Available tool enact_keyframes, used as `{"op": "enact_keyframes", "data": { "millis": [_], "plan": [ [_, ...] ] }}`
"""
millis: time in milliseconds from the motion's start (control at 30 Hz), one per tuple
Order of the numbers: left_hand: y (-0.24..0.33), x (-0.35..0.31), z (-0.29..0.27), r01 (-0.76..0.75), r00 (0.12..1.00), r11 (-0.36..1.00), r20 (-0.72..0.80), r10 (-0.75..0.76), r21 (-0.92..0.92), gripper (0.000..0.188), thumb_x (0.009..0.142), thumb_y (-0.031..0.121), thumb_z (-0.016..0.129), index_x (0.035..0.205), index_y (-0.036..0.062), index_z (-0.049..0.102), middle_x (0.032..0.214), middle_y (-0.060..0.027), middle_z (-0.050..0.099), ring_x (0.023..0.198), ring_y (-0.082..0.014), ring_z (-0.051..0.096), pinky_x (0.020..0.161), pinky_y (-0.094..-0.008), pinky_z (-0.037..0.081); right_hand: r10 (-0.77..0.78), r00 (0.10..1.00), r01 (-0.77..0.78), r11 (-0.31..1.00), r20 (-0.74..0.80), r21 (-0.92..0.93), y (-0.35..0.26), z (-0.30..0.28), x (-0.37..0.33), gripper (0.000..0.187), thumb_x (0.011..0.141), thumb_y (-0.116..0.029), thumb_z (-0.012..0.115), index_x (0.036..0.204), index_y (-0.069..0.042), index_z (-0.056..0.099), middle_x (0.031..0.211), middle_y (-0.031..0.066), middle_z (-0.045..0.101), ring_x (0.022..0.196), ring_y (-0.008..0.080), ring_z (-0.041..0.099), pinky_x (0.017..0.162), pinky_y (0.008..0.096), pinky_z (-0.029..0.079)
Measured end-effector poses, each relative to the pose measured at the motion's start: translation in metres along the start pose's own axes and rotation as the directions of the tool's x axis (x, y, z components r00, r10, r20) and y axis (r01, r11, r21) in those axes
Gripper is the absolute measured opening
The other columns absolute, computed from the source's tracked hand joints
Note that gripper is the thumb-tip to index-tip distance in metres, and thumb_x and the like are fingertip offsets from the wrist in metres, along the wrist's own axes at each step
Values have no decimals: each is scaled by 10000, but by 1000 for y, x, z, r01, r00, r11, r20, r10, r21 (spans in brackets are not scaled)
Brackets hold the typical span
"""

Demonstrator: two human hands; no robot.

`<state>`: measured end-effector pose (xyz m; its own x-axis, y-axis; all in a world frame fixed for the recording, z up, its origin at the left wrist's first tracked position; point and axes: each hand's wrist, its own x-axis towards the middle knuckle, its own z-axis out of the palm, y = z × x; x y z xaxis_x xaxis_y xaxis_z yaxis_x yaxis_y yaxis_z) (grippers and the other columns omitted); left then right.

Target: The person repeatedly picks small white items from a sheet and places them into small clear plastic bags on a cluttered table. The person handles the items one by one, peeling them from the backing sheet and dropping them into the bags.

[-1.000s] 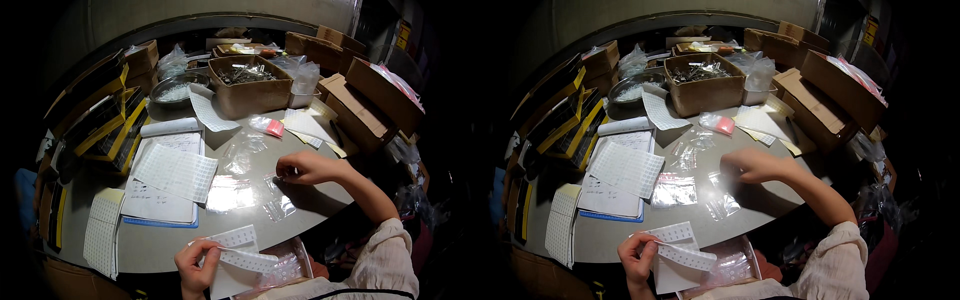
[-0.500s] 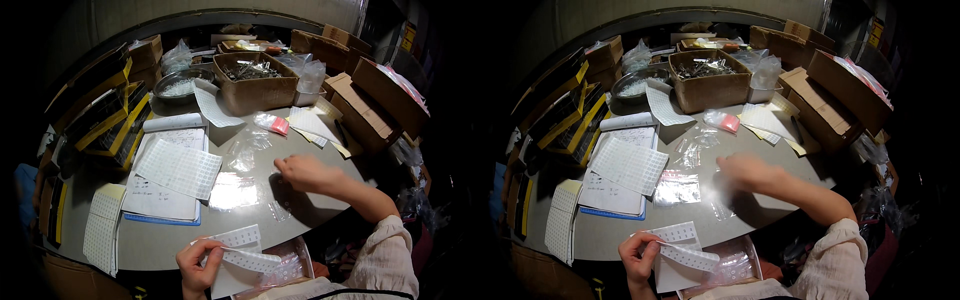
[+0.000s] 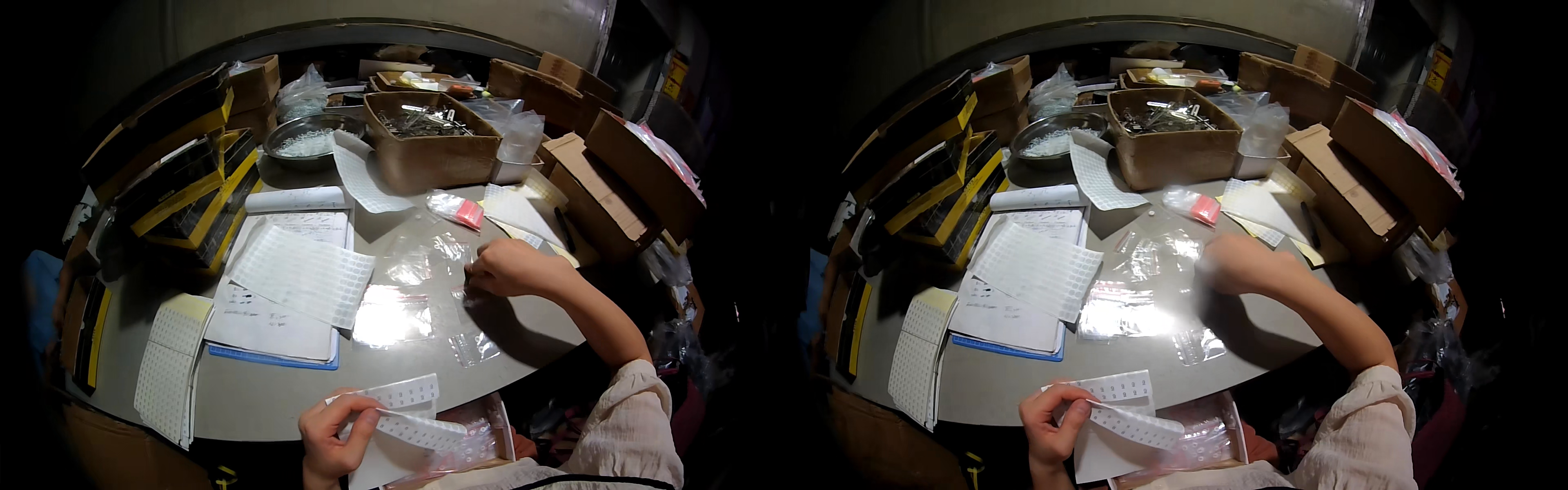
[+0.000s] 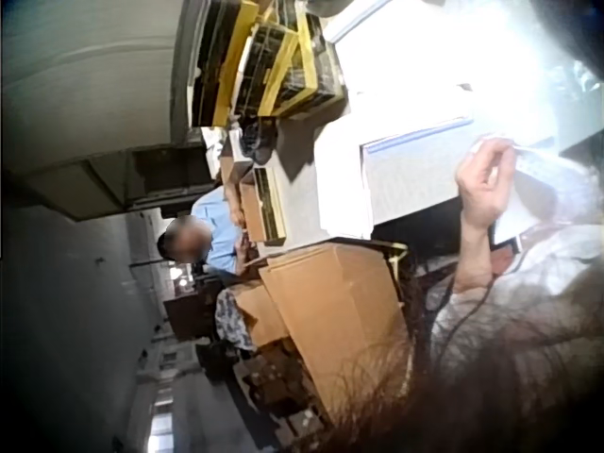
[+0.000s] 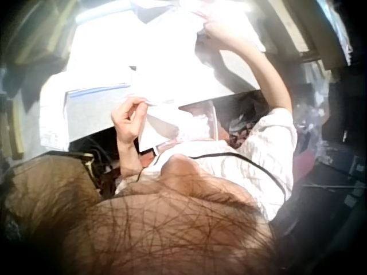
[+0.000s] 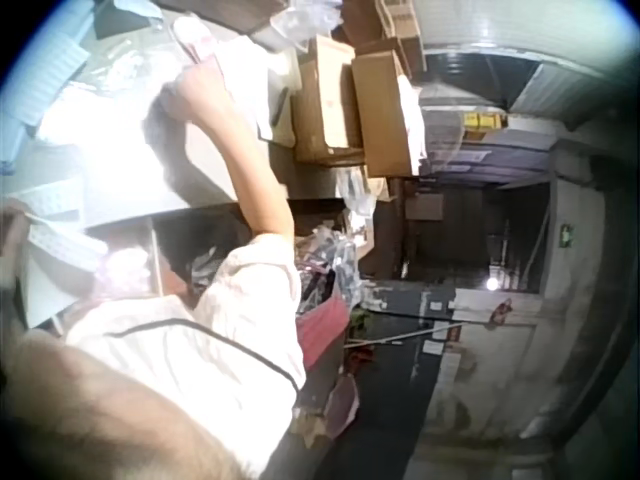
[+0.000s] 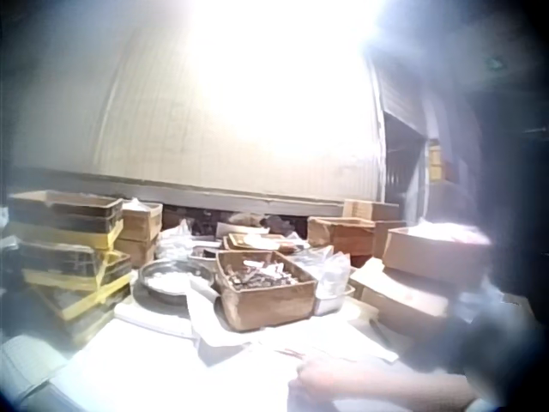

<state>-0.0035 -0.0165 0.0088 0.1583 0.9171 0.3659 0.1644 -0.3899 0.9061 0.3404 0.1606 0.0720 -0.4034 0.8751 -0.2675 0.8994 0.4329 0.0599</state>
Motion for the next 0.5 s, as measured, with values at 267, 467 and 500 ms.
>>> {"op": "enact_keyframes", "data": {
  "millis": [267,467,500],
  "plan": [
    [4,1,3,69,997,995,-15,-71,-75,91,878,-48,701,952,-40,754,886,-133,724,780,-163,708,694,-259,556,-161,945,284,835,-285,470,16,-13,-2,308,864,-8,701,1171,-26,679,999,92,663,881,213,670,766,350,541],
    [1,2,2,55,998,996,-12,-56,-70,97,885,-51,689,957,-44,753,898,-127,724,781,-154,699,690,-253,544,-150,945,258,887,-290,383,3,1,16,237,916,-88,623,1137,-17,572,980,138,624,904,283,635,804,402,524],
    [2,1,2,58,998,996,-12,-59,-70,96,885,-51,690,956,-45,753,898,-126,724,781,-153,700,690,-253,544,-137,948,237,908,-288,345,-2,4,17,263,960,-214,633,1118,-11,579,1024,171,641,951,334,653,841,430,531]
  ]
}}
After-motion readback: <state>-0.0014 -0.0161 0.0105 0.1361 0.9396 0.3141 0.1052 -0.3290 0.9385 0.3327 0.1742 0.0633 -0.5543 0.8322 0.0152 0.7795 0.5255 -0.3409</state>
